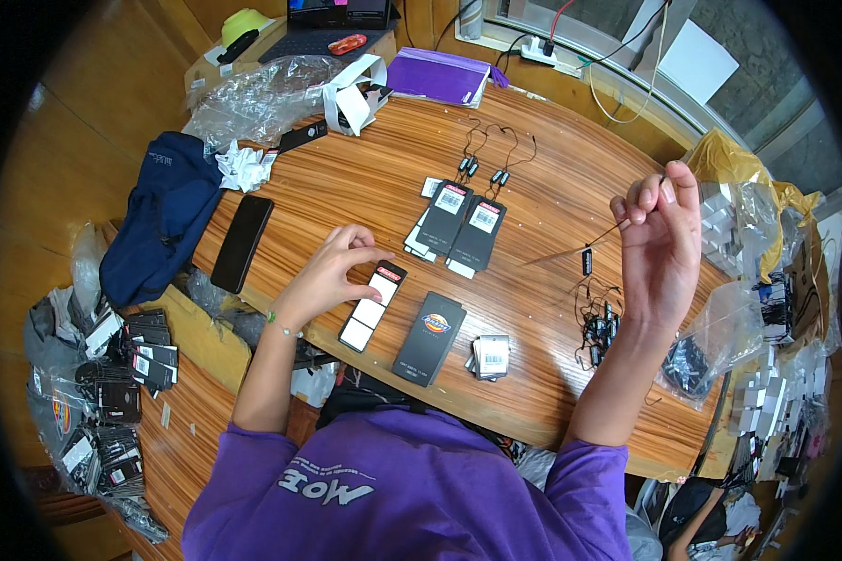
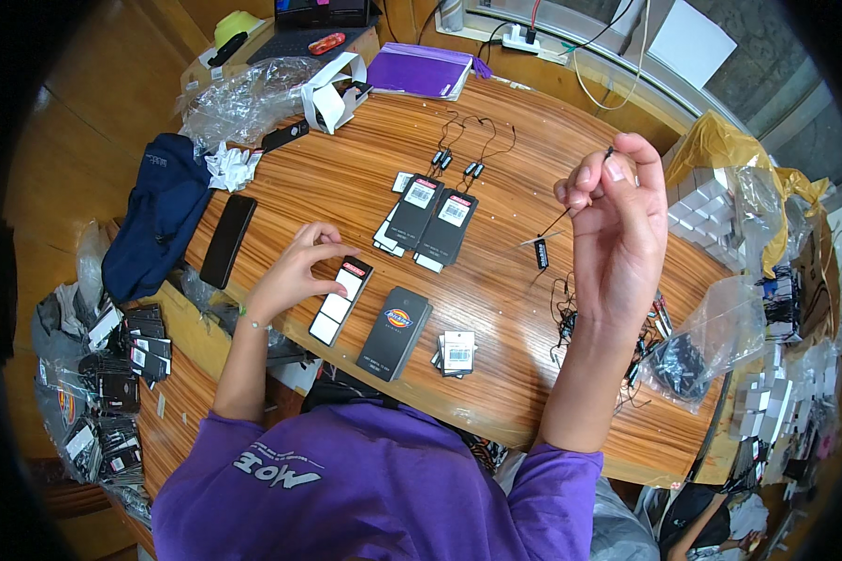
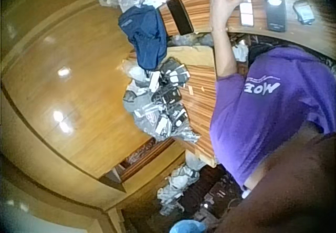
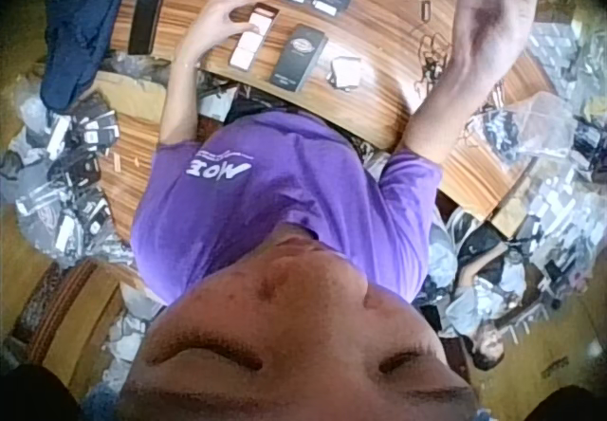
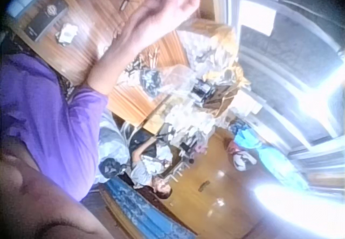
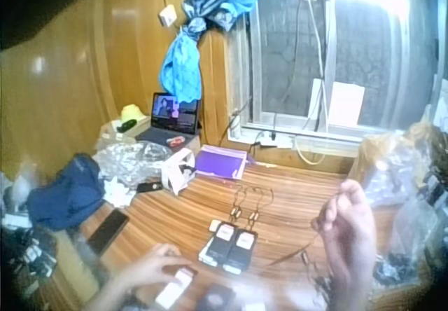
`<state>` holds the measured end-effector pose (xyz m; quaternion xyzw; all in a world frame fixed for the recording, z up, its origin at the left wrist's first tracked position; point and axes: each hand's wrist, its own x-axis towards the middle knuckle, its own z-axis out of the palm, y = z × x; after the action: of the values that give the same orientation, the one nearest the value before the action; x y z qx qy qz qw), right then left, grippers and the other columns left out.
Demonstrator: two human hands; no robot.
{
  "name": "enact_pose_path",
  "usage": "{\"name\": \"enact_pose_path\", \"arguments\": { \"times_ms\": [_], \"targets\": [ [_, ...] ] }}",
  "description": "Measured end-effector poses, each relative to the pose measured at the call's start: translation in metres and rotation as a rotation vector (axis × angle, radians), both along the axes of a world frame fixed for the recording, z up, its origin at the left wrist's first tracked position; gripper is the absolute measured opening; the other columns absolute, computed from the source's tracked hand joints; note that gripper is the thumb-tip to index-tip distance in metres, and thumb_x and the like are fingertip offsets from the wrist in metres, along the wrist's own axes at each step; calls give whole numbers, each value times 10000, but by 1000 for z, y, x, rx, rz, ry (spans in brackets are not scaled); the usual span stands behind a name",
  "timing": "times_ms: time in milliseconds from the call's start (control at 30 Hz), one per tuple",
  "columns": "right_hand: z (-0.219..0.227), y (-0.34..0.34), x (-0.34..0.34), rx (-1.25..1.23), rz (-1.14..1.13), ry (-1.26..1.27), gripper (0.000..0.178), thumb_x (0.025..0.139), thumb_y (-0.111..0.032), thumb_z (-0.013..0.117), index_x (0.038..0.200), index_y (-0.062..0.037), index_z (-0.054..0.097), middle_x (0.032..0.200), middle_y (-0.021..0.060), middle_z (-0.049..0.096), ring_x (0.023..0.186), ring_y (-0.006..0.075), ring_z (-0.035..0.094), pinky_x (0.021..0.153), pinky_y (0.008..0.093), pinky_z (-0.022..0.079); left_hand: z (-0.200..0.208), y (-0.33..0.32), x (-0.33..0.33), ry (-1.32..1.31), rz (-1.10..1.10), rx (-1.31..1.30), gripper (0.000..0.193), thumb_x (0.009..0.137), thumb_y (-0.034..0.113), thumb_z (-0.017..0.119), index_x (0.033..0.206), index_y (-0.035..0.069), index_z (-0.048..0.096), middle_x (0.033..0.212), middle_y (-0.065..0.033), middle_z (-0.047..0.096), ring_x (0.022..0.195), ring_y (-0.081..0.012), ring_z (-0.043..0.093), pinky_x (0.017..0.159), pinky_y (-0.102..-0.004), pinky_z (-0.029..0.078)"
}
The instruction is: The person repeatedly picks up small black rectangular boxes and thin black wires, inserts the wires into the boxes, and places the assembled units on the table. The person handles the items one at a time and continues the process throughout the clip.
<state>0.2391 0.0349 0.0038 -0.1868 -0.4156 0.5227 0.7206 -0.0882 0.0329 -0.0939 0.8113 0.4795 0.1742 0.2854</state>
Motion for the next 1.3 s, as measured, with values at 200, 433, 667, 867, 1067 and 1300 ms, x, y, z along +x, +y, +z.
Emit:
{"name": "enact_pose_path", "arguments": {
  "times_ms": [200, 433, 667, 867, 1067, 1300],
  "targets": [
    [-1, -3, -12, 7, -23, -276, 248, 845, -43, 515, 1080, -30, 438, 697, 57, 533, 624, 115, 497, 608, 234, 407, 8, -4, 1, -549, 204, -329, 249, 734, -1, 668, 968, -4, 580, 820, -38, 604, 784, -99, 589, 720, -212, 470],
    [-6, -15, -52, -105, 45, -674, 206, 826, 12, 522, 999, -31, 419, 683, 30, 565, 660, 93, 548, 603, 216, 434, 55, 7, 75, -721, 257, -4, 192, 745, -38, 662, 919, -22, 581, 835, -70, 643, 746, -82, 610, 652, -188, 492],
    [-23, -7, -62, 20, -135, -776, 192, 821, 19, 519, 972, -15, 405, 653, 95, 583, 616, 129, 565, 577, 259, 441, 72, 3, 109, -791, 157, 116, 174, 761, -39, 639, 930, -40, 594, 878, -85, 640, 785, -107, 621, 691, -218, 511],
    [-20, -8, -57, 6, -119, -810, 204, 818, 22, 518, 981, -12, 401, 665, 116, 591, 595, 145, 572, 562, 269, 435, 79, 0, 112, -780, 120, 105, 183, 767, -35, 628, 949, -29, 618, 887, -73, 644, 773, -103, 618, 669, -210, 511],
    [-9, -13, -55, 6, -174, -984, 230, 810, 27, 523, 999, -17, 400, 660, 124, 583, 589, 176, 577, 558, 275, 435, 88, 0, 108, -627, 66, 136, 190, 754, -5, 648, 943, -17, 635, 878, -75, 650, 743, -89, 606, 633, -207, 504],
    [-16, -8, -53, 24, -100, -837, 235, 829, 27, 506, 1040, -16, 412, 715, 113, 602, 668, 156, 591, 624, 263, 453, 93, -1, 110, -520, 22, 347, 152, 739, 16, 646, 891, 26, 652, 864, -74, 646, 771, -175, 617, 640, -272, 498]
  ]
}}
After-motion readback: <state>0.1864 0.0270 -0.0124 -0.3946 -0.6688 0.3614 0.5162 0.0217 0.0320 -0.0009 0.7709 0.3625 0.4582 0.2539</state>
